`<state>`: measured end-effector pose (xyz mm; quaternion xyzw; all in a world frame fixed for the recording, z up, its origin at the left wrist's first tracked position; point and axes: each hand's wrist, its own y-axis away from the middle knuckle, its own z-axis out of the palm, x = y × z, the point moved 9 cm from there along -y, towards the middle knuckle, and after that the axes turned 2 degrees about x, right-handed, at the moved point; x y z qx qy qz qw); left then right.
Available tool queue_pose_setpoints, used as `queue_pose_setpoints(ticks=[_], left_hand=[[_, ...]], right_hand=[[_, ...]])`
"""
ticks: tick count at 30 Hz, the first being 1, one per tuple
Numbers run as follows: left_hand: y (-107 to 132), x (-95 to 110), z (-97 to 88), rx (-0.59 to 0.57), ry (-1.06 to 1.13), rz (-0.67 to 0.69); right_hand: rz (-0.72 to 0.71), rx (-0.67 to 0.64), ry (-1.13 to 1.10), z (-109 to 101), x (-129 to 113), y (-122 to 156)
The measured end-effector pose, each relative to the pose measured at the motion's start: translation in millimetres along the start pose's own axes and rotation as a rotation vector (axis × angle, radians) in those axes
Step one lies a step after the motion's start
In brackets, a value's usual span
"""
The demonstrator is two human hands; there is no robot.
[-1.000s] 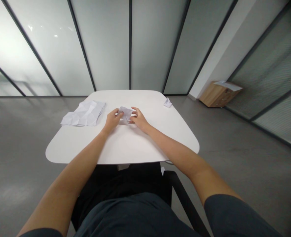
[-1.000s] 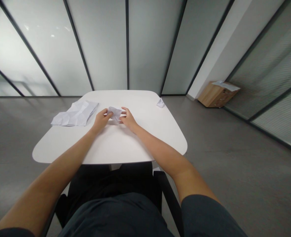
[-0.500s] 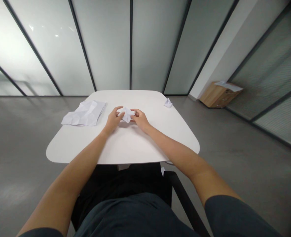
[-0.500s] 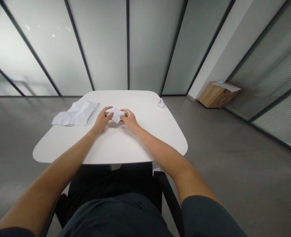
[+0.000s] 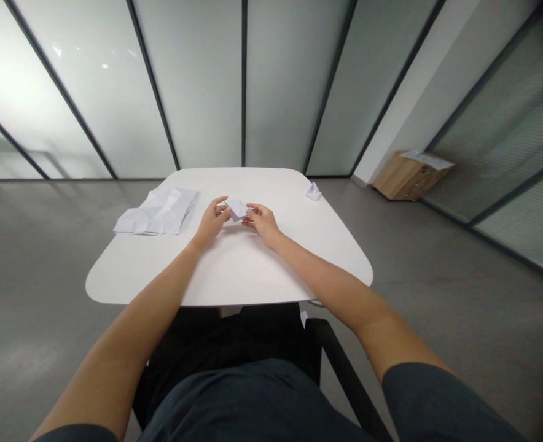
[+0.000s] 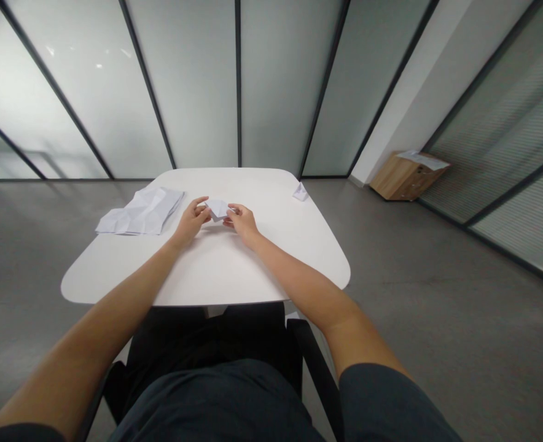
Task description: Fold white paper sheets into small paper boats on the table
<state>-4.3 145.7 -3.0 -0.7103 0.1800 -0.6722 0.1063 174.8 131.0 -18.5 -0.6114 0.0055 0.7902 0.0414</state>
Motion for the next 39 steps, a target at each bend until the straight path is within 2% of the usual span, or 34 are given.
queue_pose_setpoints(ticks=[6,14,22,27,31,35,39], left_hand=[[-0.1,-5.5,-0.8,0.018,0.033,-0.043],[0.0,-9.7,-7.4,0.083,0.077,-0.088],[-0.4,-12.0,-22.5,0.196,-0.149,-0.074],[-1.7,-0.7,-15.4,0.092,-0.264,0.059],[1.7,6.5,-5.2,-0.007,-0.356,0.106],[6.9,12.9,9.2,-0.116,-0.342,0.146],[7.8,14.7,10.5,-0.109,-0.367,0.144]], right_hand=[[0.049,-0.072,0.109,9.0,2.7,6.3],[-0.033,-0.204,0.168,23.1,5.0,14.6],[0.071,-0.175,0.067,23.2,4.0,15.8],[0.100,-0.177,-0.015,22.6,0.1,16.0],[0.125,-0.181,-0.110,19.6,1.3,12.1],[0.176,-0.150,-0.199,14.8,4.5,8.8],[0.214,-0.135,-0.223,14.7,5.4,10.9]])
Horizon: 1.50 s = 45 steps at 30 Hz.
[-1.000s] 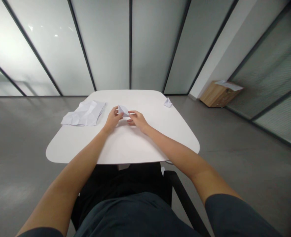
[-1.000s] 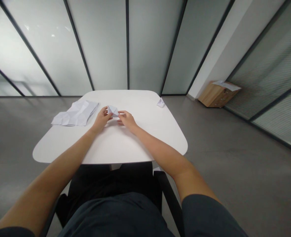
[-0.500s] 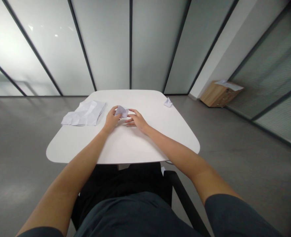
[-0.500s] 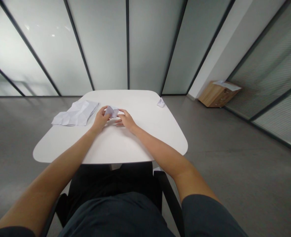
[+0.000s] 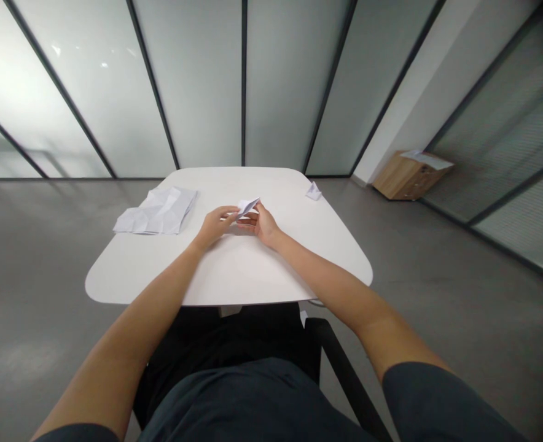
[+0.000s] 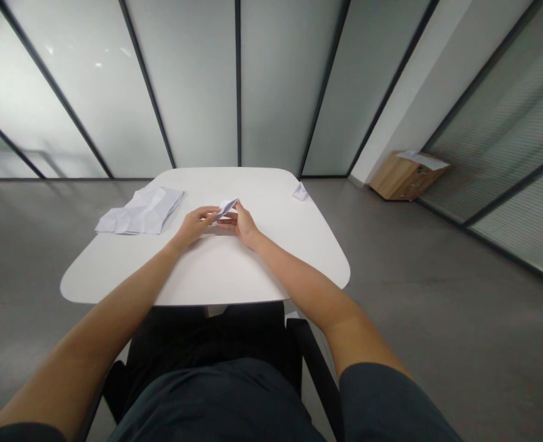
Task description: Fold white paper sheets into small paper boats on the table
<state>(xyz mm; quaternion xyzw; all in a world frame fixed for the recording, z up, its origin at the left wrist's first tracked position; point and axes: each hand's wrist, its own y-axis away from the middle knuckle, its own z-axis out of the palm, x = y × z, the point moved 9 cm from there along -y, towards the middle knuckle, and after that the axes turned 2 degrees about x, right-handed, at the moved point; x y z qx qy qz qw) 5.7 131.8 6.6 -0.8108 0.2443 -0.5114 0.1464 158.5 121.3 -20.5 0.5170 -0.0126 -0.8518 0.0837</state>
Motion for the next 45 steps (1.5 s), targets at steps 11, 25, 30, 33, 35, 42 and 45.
queue_pose_setpoints(ticks=[11,25,30,33,35,42,45], left_hand=[[-2.9,-4.3,-5.5,0.052,-0.158,0.071],[4.3,32.9,-3.5,0.058,-0.425,0.317],[3.0,32.1,-4.1,0.072,-0.390,0.310],[0.9,26.0,-14.9,0.178,-0.363,0.214],[0.8,22.3,-22.1,0.236,-0.360,0.152],[3.5,22.3,-27.8,0.234,-0.407,0.096],[3.7,25.4,-20.5,0.178,-0.395,0.148]], right_hand=[[0.020,-0.042,-0.020,3.8,4.6,0.1],[-0.054,0.015,-0.057,0.1,-4.0,3.2],[-0.046,0.054,-0.050,-7.0,-1.8,-4.4],[-0.051,0.147,0.031,-16.4,-1.6,-7.3],[-0.068,0.159,0.119,-17.1,-2.9,-7.4],[-0.087,-0.072,0.246,8.3,-0.8,1.6],[-0.059,-0.124,0.230,14.2,1.9,6.2]])
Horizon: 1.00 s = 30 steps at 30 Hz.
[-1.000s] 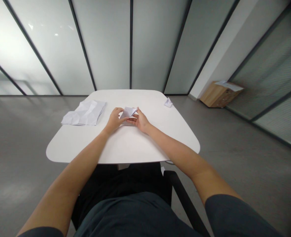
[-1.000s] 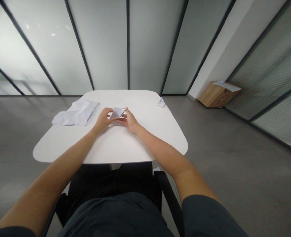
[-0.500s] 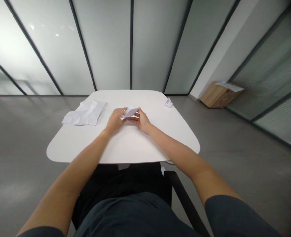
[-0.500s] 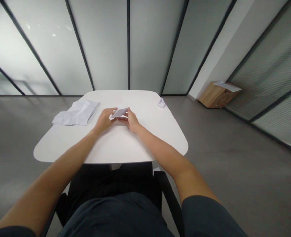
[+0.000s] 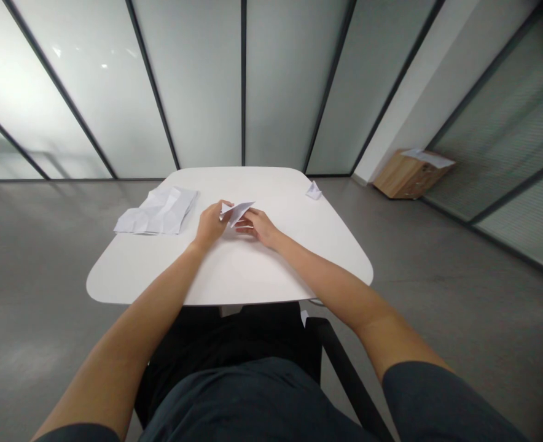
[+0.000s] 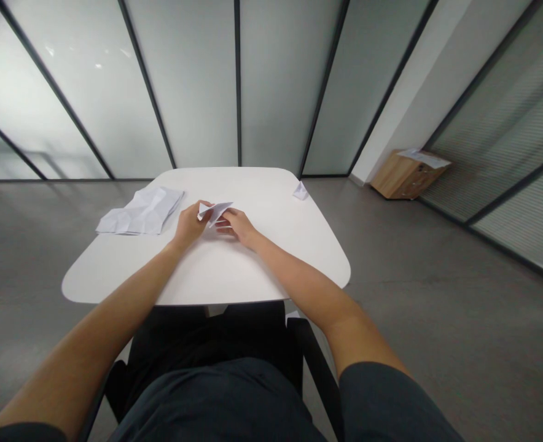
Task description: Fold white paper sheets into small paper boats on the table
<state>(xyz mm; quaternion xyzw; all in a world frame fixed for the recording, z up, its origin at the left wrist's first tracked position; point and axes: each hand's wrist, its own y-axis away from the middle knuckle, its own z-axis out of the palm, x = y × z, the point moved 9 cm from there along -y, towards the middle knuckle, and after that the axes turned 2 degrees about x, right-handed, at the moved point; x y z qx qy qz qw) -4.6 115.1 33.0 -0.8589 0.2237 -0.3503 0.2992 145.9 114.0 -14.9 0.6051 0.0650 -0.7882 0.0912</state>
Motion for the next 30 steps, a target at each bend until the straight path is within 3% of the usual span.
queue_pose_setpoints(ticks=[7,13,20,30], left_hand=[[2.6,10.5,14.5,-0.106,0.073,0.147],[4.1,23.5,27.4,-0.200,0.025,0.281],[3.4,20.5,35.0,-0.257,0.009,0.297],[0.6,7.0,23.6,-0.144,0.094,0.155]], right_hand=[[-0.005,0.042,-0.153,-7.8,-0.8,-4.2],[0.074,0.148,-0.292,-21.4,2.6,-6.1],[0.053,0.125,-0.331,-19.6,-5.1,-2.4],[0.012,0.250,-0.313,-32.8,-0.8,-10.0]])
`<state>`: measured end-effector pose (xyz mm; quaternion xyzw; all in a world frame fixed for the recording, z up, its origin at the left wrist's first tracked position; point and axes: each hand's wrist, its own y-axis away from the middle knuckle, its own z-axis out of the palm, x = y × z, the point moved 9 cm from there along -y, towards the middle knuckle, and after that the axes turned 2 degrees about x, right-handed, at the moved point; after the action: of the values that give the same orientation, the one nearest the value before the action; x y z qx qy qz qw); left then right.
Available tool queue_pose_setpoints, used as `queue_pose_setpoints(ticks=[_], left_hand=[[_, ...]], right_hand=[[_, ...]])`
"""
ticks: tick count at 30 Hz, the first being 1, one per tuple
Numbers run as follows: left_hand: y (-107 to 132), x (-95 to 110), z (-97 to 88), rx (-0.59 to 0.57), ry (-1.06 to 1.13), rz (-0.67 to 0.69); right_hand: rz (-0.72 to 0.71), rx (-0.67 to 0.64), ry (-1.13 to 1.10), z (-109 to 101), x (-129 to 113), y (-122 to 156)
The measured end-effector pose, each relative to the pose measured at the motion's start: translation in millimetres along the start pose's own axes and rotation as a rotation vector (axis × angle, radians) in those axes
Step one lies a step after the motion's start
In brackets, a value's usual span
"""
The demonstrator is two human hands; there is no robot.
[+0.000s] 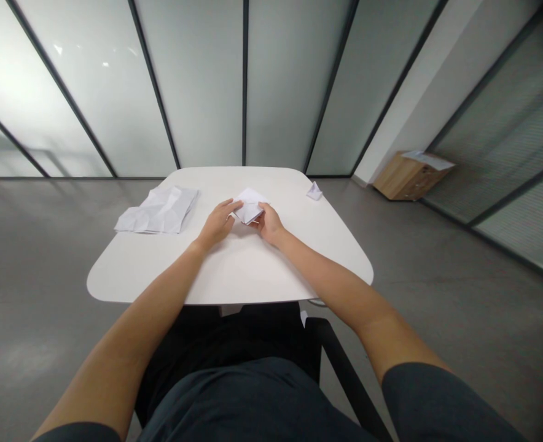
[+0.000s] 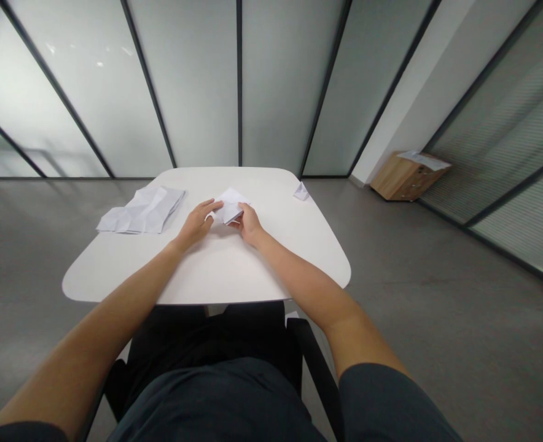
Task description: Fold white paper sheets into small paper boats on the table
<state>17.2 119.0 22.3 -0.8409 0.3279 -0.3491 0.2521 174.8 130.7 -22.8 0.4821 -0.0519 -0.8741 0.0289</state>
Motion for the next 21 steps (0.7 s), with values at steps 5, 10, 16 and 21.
queue_pose_setpoints(ticks=[5,10,16,21], left_hand=[[0.7,-0.2,-20.0,0.124,0.050,-0.101],[3.2,-26.1,-20.6,0.179,0.247,-0.253],[4.5,-37.9,-7.7,0.184,0.611,-0.326],[1.6,-26.9,-9.0,0.204,0.715,-0.324]], right_hand=[[0.001,0.036,0.014,-5.2,-0.5,-4.5],[0.020,-0.002,-0.005,-1.5,3.4,-5.5],[-0.022,0.037,-0.023,-2.9,0.4,-4.9],[-0.109,0.136,0.082,-12.8,-7.8,-3.9]])
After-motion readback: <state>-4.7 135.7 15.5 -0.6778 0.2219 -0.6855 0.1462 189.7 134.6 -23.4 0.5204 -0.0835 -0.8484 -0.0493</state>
